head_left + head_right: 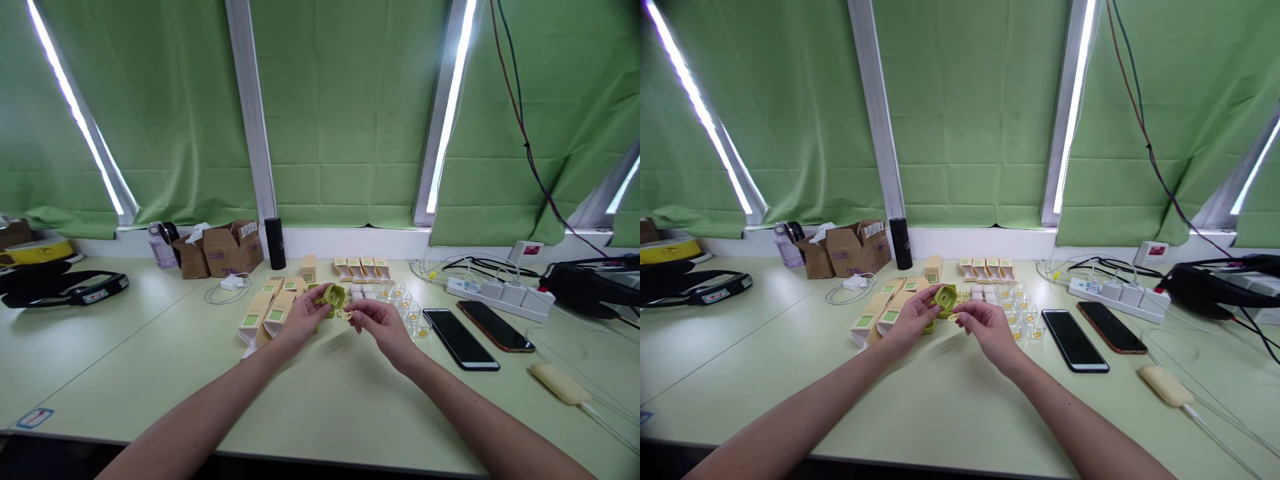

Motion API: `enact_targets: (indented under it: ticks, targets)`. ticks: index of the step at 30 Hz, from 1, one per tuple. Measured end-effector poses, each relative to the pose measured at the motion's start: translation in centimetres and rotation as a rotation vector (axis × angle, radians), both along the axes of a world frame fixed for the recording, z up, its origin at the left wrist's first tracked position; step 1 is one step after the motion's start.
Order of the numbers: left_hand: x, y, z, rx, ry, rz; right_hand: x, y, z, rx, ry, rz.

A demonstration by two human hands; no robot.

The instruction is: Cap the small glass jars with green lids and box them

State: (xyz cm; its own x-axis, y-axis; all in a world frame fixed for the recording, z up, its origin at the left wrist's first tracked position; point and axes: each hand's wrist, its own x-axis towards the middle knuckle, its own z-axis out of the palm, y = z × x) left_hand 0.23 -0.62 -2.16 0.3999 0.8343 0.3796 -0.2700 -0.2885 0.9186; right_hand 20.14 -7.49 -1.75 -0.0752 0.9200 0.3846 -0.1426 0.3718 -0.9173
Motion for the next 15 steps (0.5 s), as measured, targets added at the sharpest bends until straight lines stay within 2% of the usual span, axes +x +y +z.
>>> enact_targets:
  ticks: [7,15]
  targets:
    - [-0.03,-0.02,-0.29,-0.033,0.035,-0.002,0.15,0.21,0.14,-0.164,0.222,0.038]
    - [0.09,-0.47,-0.09,-0.031,0.060,-0.015,0.76,0.32,0.43,-0.153,0.259,-0.007]
